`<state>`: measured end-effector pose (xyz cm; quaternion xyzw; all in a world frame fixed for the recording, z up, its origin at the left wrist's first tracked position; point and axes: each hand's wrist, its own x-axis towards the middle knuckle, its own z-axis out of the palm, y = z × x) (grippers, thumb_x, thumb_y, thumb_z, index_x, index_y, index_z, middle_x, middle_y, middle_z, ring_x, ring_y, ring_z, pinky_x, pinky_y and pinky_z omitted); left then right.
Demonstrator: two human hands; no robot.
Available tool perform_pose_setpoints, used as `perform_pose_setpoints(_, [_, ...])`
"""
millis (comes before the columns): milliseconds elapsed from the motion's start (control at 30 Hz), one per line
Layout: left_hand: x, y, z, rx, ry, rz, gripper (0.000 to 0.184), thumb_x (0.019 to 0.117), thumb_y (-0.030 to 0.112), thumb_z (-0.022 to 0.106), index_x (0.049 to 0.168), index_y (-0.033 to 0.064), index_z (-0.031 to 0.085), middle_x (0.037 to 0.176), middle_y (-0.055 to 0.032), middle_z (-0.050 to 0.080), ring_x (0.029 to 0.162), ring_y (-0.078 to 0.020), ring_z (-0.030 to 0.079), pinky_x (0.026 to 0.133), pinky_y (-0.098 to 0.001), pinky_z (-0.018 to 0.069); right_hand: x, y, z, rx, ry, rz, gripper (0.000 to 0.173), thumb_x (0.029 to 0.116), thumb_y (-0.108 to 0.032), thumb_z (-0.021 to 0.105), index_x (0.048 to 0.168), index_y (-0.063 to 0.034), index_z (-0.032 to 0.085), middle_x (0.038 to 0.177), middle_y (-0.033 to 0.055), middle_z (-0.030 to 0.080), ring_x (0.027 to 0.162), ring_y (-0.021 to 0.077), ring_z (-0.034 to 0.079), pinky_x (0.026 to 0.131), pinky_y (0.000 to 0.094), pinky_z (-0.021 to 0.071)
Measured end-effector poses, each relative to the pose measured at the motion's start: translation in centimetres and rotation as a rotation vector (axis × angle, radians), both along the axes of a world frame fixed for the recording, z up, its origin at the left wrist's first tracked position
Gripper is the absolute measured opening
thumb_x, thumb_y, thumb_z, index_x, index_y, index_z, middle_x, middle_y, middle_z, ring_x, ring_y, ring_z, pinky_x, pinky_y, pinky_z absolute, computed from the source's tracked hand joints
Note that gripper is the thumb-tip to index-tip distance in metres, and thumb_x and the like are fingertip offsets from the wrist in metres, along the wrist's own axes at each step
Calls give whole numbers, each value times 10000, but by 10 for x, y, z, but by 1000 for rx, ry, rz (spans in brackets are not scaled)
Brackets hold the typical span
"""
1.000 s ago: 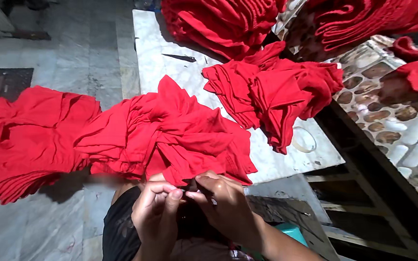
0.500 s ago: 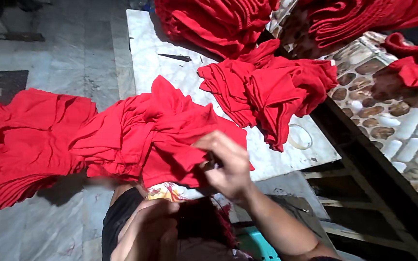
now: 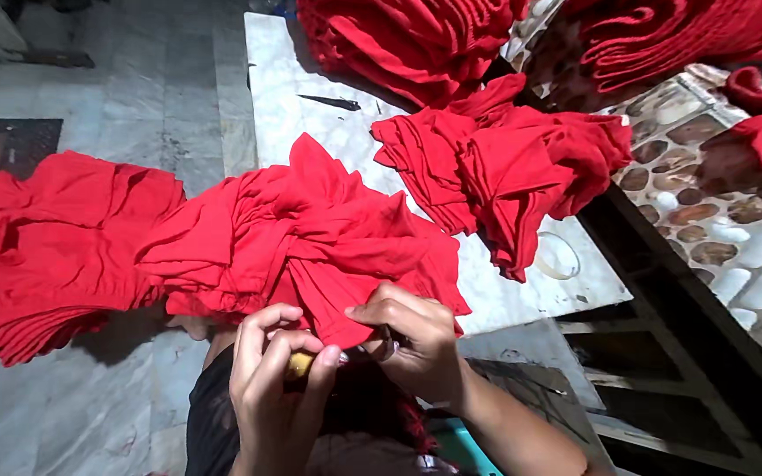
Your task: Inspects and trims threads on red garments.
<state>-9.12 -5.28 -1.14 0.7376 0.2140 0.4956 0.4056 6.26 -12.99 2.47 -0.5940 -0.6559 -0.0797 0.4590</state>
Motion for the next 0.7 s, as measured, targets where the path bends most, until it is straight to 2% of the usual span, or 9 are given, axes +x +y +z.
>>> perform_pose_setpoints(133, [-2, -4, -8, -70, 24, -74, 272, 991, 371, 623, 859, 137, 663, 1107, -3, 621, 1100, -3, 556, 932, -133, 448, -1, 1, -1, 1, 36, 9, 88, 890, -56, 636, 899, 24, 673, 721, 89, 599, 688, 46, 573, 642, 89, 435])
perform_pose_setpoints(200, [-1, -7, -8, -109, -13, -94, 250, 995, 310, 612, 854, 108, 653, 1104, -4, 620, 1086, 19, 563, 919, -111, 461, -3, 1, -3, -6, 34, 11, 93, 894, -63, 632, 895, 22, 671, 715, 87, 587, 676, 48, 563, 624, 92, 427])
perform_pose_setpoints(300, [0, -7, -8, -125, -73, -116, 229, 1021, 230, 571, 865, 75, 634, 1143, -24, 658, 1103, -2, 606, 928, -140, 502, -3, 1, -6, -13, 24, 9, 93, 892, -74, 635, 896, 13, 670, 708, 83, 570, 659, 52, 548, 604, 98, 417])
perform_pose_setpoints(400, [-3, -5, -8, -333, -191, -262, 217, 1035, 198, 550, 876, 110, 670, 1182, 8, 680, 954, -5, 674, 785, -160, 576, -2, -1, -8, -15, 25, 4, 90, 888, -70, 639, 894, 15, 666, 712, 86, 570, 662, 54, 548, 611, 100, 420])
perform_pose_setpoints(500, [-6, -5, -7, -617, -240, -297, 244, 997, 113, 509, 799, 143, 648, 1215, -1, 711, 816, -41, 727, 642, -218, 620, -1, -2, -10, -13, 46, 5, 93, 886, -66, 640, 899, 22, 667, 716, 91, 582, 670, 49, 561, 621, 96, 431])
perform_pose_setpoints(567, [-4, -6, -6, -693, -208, -276, 241, 969, 54, 490, 788, 128, 632, 1185, 1, 717, 773, -33, 724, 617, -220, 621, 0, -2, -11, -10, 55, 5, 93, 885, -68, 640, 902, 21, 664, 718, 91, 582, 670, 45, 559, 621, 93, 429])
perform_pose_setpoints(700, [0, -7, -6, -611, -122, -311, 148, 987, 98, 549, 947, 51, 683, 1060, 53, 680, 810, 29, 673, 683, -162, 596, -1, -2, -12, -26, 60, 16, 104, 881, -69, 646, 913, 29, 661, 728, 90, 591, 667, 35, 552, 623, 86, 423])
